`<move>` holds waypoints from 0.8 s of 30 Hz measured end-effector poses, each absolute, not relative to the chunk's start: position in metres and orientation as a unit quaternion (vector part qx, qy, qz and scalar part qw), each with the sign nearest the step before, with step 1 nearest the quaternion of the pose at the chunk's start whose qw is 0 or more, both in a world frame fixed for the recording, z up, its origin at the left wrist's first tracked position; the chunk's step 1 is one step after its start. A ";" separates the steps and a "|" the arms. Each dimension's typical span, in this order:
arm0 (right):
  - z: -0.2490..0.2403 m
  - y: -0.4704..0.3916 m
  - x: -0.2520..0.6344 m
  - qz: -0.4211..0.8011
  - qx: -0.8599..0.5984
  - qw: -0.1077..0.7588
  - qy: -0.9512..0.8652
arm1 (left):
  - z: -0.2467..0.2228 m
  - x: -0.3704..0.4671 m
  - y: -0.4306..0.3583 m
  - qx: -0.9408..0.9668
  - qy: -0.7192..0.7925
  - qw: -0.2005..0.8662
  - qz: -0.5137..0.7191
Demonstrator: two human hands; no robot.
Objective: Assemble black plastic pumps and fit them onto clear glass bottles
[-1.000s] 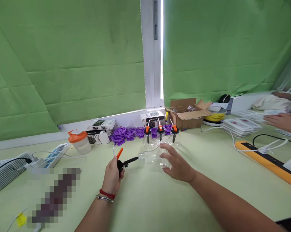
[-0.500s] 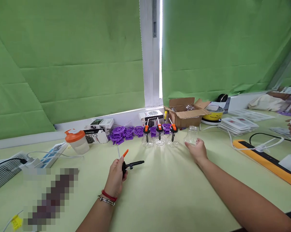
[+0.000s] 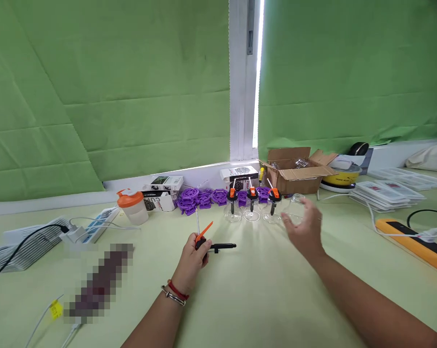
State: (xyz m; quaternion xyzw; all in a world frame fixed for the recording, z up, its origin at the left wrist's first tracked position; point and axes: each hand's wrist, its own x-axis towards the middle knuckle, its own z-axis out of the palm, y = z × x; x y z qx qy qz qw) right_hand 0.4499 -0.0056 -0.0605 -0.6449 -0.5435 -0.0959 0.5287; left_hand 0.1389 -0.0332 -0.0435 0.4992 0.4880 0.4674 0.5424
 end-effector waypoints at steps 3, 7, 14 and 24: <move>-0.043 -0.028 0.395 0.088 -0.515 0.480 -0.705 | -0.041 0.141 -0.037 0.539 0.455 0.560 0.435; -0.038 -0.031 0.341 0.385 -0.483 0.445 -0.648 | -0.040 0.139 -0.041 0.612 0.418 0.577 0.343; -0.060 -0.005 0.328 0.658 -0.489 0.387 -0.423 | -0.039 0.131 -0.041 0.666 0.438 0.530 0.290; -0.079 0.007 0.332 0.664 -0.455 0.407 -0.431 | -0.047 0.126 -0.029 0.609 0.456 0.594 0.262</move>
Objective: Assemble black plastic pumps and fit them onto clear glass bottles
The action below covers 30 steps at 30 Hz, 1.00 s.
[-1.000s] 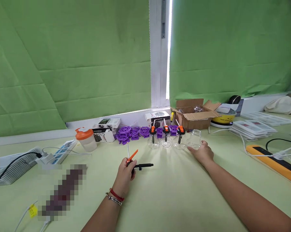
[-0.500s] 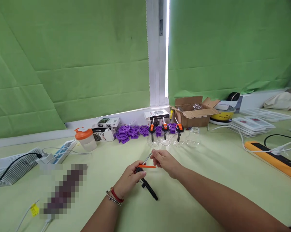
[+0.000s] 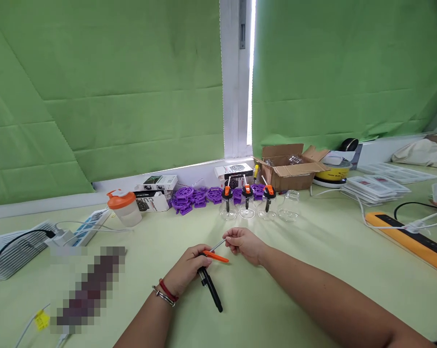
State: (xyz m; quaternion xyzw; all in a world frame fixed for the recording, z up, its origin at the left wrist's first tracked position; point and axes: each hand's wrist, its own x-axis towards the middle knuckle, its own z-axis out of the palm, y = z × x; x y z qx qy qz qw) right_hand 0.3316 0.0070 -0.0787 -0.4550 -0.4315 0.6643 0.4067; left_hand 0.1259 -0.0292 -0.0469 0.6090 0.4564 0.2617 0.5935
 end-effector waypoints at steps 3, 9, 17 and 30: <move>-0.081 0.013 0.330 0.668 -0.476 0.372 -0.434 | -0.049 0.123 -0.025 0.591 0.464 0.602 0.271; -0.079 0.026 0.324 0.667 -0.497 0.339 -0.438 | -0.047 0.119 -0.022 0.561 0.473 0.613 0.293; -0.078 0.035 0.321 0.682 -0.475 0.343 -0.438 | -0.051 0.115 -0.018 0.550 0.484 0.617 0.287; -0.085 0.039 0.325 0.674 -0.404 0.416 -0.458 | -0.052 0.112 -0.015 0.520 0.478 0.646 0.289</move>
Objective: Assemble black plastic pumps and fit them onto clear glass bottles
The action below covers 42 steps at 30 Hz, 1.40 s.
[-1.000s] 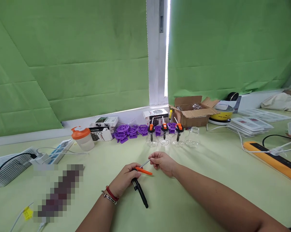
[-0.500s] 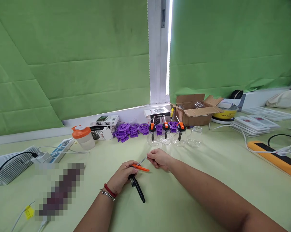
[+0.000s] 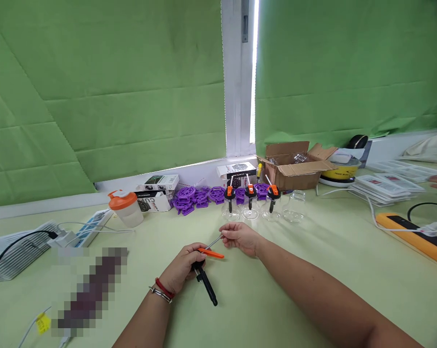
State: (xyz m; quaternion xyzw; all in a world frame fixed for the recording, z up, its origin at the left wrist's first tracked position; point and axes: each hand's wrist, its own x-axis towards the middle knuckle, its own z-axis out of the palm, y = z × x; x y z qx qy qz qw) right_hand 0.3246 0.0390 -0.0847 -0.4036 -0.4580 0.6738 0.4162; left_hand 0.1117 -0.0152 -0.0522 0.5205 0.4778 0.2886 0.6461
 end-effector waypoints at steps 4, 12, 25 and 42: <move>-0.090 0.042 0.323 0.650 -0.417 0.417 -0.479 | -0.052 0.113 -0.016 0.523 0.480 0.646 0.282; -0.088 0.051 0.327 0.535 -0.433 0.457 -0.564 | -0.056 0.105 -0.010 0.471 0.444 0.692 0.319; -0.094 0.065 0.315 0.286 -0.547 0.346 -0.707 | -0.051 0.109 -0.012 0.433 0.446 0.642 0.448; -0.062 -0.016 0.326 0.607 -0.402 0.240 -0.642 | -0.053 0.130 -0.021 0.544 0.508 0.481 0.463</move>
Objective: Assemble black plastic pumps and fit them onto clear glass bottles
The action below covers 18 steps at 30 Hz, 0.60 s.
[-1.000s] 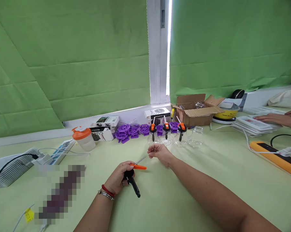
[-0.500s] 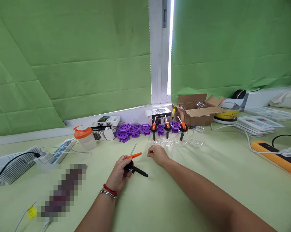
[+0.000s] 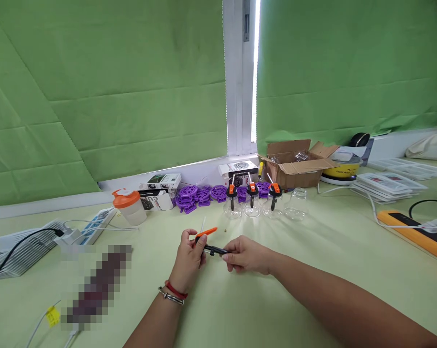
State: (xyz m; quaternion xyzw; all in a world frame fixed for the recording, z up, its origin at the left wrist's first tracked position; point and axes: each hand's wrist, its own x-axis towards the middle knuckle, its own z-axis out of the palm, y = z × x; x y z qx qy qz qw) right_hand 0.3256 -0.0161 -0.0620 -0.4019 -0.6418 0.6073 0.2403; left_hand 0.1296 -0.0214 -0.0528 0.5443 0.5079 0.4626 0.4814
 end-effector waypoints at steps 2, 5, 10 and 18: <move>-0.058 -0.029 0.323 0.636 -0.401 0.257 -0.607 | -0.052 0.134 -0.026 0.573 0.514 0.432 0.471; -0.052 -0.040 0.318 0.683 -0.366 0.309 -0.552 | -0.049 0.137 -0.034 0.645 0.516 0.279 0.491; -0.050 -0.051 0.314 0.749 -0.272 0.328 -0.508 | -0.051 0.139 -0.043 0.766 0.437 0.132 0.453; -0.060 -0.054 0.311 0.714 -0.333 0.323 -0.524 | -0.059 0.153 -0.049 0.751 0.518 0.123 0.390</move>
